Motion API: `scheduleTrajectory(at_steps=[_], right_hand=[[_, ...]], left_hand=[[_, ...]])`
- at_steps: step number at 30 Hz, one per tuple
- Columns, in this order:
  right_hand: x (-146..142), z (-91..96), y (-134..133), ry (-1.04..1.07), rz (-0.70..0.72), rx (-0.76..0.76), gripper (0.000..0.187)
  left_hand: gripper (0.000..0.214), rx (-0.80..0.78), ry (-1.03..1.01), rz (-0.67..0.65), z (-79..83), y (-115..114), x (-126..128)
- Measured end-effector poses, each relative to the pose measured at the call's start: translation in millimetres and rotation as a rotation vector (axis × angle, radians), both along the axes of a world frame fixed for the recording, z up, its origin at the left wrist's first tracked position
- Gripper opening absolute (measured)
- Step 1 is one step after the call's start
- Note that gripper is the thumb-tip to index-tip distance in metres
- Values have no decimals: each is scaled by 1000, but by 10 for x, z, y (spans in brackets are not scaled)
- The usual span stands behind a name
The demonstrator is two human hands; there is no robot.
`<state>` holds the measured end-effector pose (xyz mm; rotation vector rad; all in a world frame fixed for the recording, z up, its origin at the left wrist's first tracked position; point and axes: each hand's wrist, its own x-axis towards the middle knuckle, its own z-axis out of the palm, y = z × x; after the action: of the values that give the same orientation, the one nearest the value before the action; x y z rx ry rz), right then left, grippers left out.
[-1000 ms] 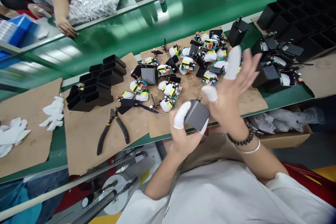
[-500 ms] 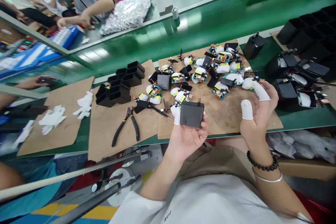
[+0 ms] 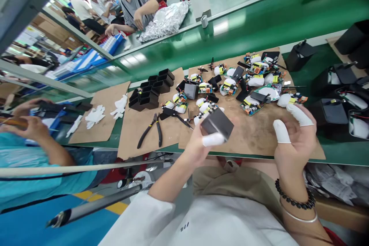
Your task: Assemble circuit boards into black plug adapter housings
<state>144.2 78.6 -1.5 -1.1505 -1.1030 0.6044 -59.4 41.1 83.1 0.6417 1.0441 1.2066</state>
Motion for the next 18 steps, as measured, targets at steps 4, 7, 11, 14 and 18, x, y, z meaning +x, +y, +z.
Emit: scheduleTrajectory(at_steps=[4,7,11,14,18], right_hand=[[-160,308,-60,61,216,61,46],[-273,592,68,-199,437,130,51],[-133,820,439,-603,206,117,45],[-10,923,493,-549,15,124,40],[-197,1013,169,-532,344,99,41]], left_hand=[[75,297,665,-22,-72,29,92],[64,448,819,-162,-121,-4,190],[63,434,814,-224,-130,-71,184],[65,353,809,-247,-132,-100,123],[63,354,863,-206,-149,-129,125]])
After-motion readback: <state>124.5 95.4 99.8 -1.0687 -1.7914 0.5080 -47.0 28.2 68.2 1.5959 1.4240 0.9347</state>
